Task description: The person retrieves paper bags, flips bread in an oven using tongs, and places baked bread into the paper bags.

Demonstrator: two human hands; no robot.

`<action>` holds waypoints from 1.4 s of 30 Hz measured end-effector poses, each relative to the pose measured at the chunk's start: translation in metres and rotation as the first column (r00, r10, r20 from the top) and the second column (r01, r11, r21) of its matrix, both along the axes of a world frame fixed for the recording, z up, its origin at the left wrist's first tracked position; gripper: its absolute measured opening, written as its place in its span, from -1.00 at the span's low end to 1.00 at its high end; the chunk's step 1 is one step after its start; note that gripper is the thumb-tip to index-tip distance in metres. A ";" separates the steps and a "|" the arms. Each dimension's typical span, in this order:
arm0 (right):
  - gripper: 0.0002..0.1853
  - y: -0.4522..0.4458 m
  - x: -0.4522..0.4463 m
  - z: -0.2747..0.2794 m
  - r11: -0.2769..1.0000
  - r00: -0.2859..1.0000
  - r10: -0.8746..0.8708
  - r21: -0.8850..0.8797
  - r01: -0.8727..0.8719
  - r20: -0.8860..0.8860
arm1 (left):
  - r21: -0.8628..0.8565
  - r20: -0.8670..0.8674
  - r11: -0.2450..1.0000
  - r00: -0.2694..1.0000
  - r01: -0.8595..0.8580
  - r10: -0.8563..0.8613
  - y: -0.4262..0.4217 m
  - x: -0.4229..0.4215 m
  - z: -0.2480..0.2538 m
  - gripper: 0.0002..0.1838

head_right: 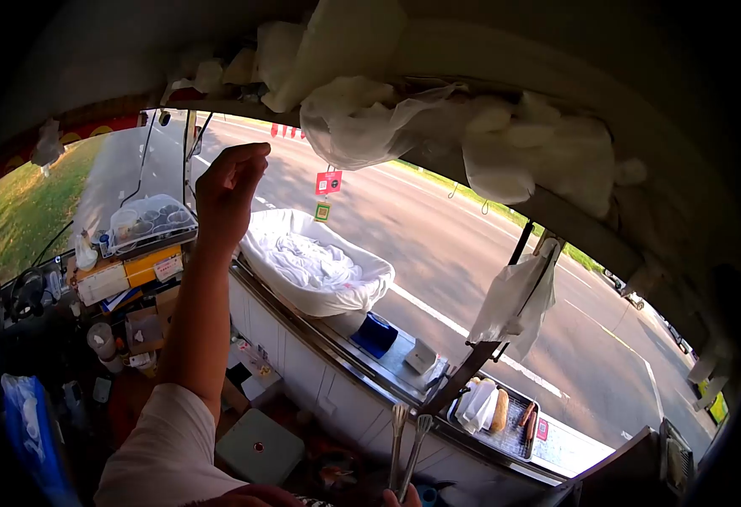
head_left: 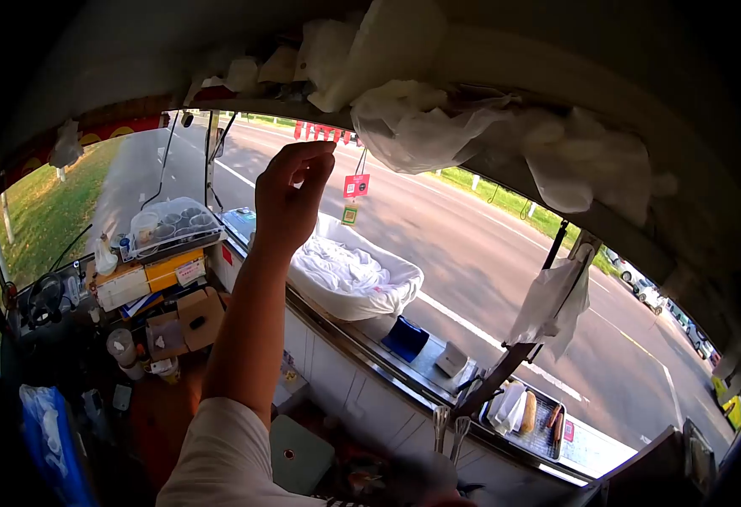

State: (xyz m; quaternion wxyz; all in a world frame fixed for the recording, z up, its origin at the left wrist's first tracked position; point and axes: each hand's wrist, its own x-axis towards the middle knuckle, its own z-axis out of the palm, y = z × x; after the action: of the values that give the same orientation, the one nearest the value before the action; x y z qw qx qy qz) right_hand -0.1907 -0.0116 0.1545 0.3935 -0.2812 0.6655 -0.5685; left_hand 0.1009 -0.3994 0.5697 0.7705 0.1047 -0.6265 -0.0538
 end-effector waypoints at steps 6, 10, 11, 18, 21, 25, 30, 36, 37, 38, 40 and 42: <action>-0.58 -0.007 0.021 -0.022 0.999 0.997 -0.020 -0.029 0.018 -0.070 | -0.002 0.139 0.991 0.981 -0.133 0.132 -0.043 -0.010 0.108 -0.73; -0.58 -0.007 0.030 -0.022 0.998 0.992 -0.064 -0.027 0.062 -0.105 | -0.099 0.260 0.903 0.866 -0.417 0.428 -0.103 -0.018 0.146 -0.71; -0.58 -0.007 0.031 -0.022 0.997 0.991 -0.077 -0.027 0.075 -0.109 | -0.181 0.337 0.850 0.781 -0.494 0.526 -0.114 -0.020 0.150 -0.69; -0.57 -0.006 0.042 -0.028 0.989 0.979 -0.146 -0.025 0.144 -0.144 | -0.171 0.519 0.749 0.588 -0.640 0.620 -0.133 -0.037 0.161 -0.73; -0.57 -0.007 0.044 -0.031 0.986 0.974 -0.165 -0.031 0.162 -0.152 | -0.185 0.416 0.721 0.611 -0.668 0.673 -0.127 -0.038 0.161 -0.75; -0.56 -0.009 0.045 -0.038 0.983 0.971 -0.183 -0.047 0.178 -0.151 | -0.239 0.386 0.765 0.664 -0.599 0.641 -0.124 -0.033 0.161 -0.78; -0.56 -0.008 0.040 -0.050 0.980 0.969 -0.192 -0.084 0.181 -0.155 | -0.150 0.273 0.835 0.789 -0.530 0.550 -0.090 -0.027 0.161 -0.81; -0.56 -0.005 0.038 -0.031 0.987 0.951 -0.163 -0.034 0.160 -0.263 | -0.196 0.365 0.830 0.746 -0.523 0.557 -0.088 -0.033 0.159 -0.79; -0.56 -0.004 0.039 -0.029 0.984 0.946 -0.175 -0.023 0.175 -0.273 | -0.208 0.389 0.826 0.730 -0.524 0.562 -0.089 -0.032 0.159 -0.78; -0.56 -0.003 0.039 -0.029 0.981 0.941 -0.187 -0.012 0.191 -0.283 | -0.220 0.412 0.822 0.714 -0.524 0.566 -0.090 -0.030 0.161 -0.78; -0.57 0.000 0.041 -0.020 0.979 0.936 -0.197 0.000 0.206 -0.291 | -0.222 0.433 0.832 0.713 -0.509 0.551 -0.080 -0.031 0.160 -0.76; -0.59 0.001 0.042 -0.009 0.979 0.938 -0.196 -0.003 0.203 -0.286 | -0.206 0.425 0.854 0.742 -0.477 0.518 -0.069 -0.033 0.158 -0.74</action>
State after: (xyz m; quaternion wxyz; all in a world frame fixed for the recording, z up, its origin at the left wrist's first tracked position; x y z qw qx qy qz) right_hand -0.1484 -0.0110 0.1456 0.2377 -0.2860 0.7476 -0.5502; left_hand 0.0679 -0.4689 0.7275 0.5867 0.2453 -0.7435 0.2069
